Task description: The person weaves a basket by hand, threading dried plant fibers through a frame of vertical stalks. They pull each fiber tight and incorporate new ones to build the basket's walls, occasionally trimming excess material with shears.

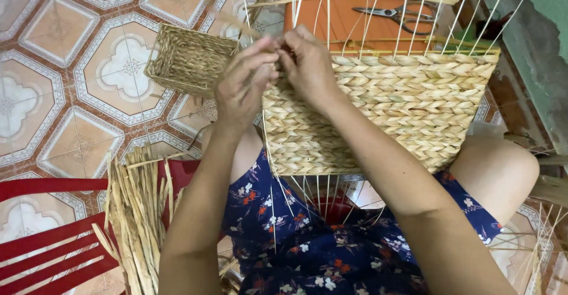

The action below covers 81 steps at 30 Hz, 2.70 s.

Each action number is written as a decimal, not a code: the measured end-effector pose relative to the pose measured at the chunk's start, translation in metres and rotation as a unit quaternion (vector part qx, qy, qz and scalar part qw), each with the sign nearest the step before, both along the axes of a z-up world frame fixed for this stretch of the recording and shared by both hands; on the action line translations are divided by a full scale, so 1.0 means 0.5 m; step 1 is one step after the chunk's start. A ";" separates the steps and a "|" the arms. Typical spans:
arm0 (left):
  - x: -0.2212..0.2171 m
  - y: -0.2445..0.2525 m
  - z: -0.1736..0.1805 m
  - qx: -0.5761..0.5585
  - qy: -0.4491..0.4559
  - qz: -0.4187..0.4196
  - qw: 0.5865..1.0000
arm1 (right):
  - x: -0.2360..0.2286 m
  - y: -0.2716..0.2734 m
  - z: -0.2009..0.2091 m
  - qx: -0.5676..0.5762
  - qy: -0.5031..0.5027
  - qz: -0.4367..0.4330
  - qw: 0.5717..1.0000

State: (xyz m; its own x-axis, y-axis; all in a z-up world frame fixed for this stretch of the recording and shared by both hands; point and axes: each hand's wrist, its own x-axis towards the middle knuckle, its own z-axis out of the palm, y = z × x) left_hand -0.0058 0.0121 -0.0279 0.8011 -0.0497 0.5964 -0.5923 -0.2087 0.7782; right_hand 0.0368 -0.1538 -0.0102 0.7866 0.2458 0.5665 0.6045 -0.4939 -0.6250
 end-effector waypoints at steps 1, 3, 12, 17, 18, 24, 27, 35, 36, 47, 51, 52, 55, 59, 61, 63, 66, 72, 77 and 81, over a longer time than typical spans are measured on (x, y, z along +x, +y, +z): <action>-0.003 0.004 0.019 0.001 -0.004 -0.001 1.000 | 0.001 0.002 -0.004 0.001 -0.004 -0.001 1.000; -0.017 0.005 0.049 0.030 -0.076 0.034 0.996 | -0.008 -0.001 -0.019 0.000 0.036 0.011 0.999; -0.008 0.087 0.057 0.378 0.142 0.151 0.902 | -0.001 -0.008 -0.016 -0.021 0.038 0.041 0.998; -0.018 0.096 0.046 0.389 0.037 0.213 0.895 | -0.005 0.001 -0.015 -0.074 0.055 0.017 0.996; -0.016 0.088 0.052 0.360 -0.005 0.206 0.910 | -0.001 -0.002 -0.008 -0.048 0.027 0.017 0.998; -0.022 0.063 0.027 0.328 0.074 0.098 0.937 | -0.011 -0.030 0.054 0.079 0.240 0.069 0.965; -0.033 0.095 0.072 0.299 0.147 0.020 0.943 | -0.029 -0.041 0.039 -0.020 0.153 0.009 0.988; -0.037 0.234 0.138 0.037 0.269 -0.170 0.947 | -0.007 -0.003 0.026 -0.084 -0.039 0.123 0.988; -0.037 0.258 0.127 -0.175 0.214 -0.279 0.920 | -0.007 0.000 0.027 -0.080 0.018 0.099 0.992; 0.054 0.026 0.029 -0.065 0.246 0.095 0.962 | -0.005 0.013 0.037 -0.036 0.120 0.072 0.990; 0.059 0.008 0.006 -0.073 0.286 0.149 0.944 | -0.006 0.015 0.032 -0.046 0.094 0.063 0.993; 0.056 0.011 -0.004 -0.072 0.285 0.150 0.944 | -0.006 0.015 0.029 -0.045 0.093 0.064 0.993; 0.040 0.019 -0.037 0.032 0.323 0.148 0.934 | -0.009 0.016 0.016 -0.038 0.042 0.062 0.996; 0.001 -0.001 0.023 0.258 -0.015 0.292 0.921 | -0.010 0.015 0.001 -0.057 -0.026 0.037 0.997; 0.001 -0.003 0.027 0.322 -0.152 0.363 0.861 | -0.014 0.015 -0.003 -0.071 -0.058 0.026 0.995; 0.030 0.015 -0.041 0.131 0.074 0.169 0.974 | -0.020 0.016 0.002 -0.085 -0.072 0.014 0.994; 0.042 0.025 -0.024 -0.017 0.349 0.071 0.934 | -0.040 0.018 0.034 -0.071 -0.108 0.014 0.992; 0.080 0.071 -0.111 -0.173 0.426 -0.080 0.884 | -0.056 0.007 0.018 -0.183 -0.141 -0.027 0.973; 0.090 0.068 -0.078 -0.279 0.459 -0.138 0.832 | -0.066 -0.024 0.011 -0.276 -0.185 -0.027 0.943; 0.106 0.082 -0.070 -0.276 0.489 -0.173 0.809 | -0.083 -0.014 0.028 -0.362 -0.198 -0.046 0.910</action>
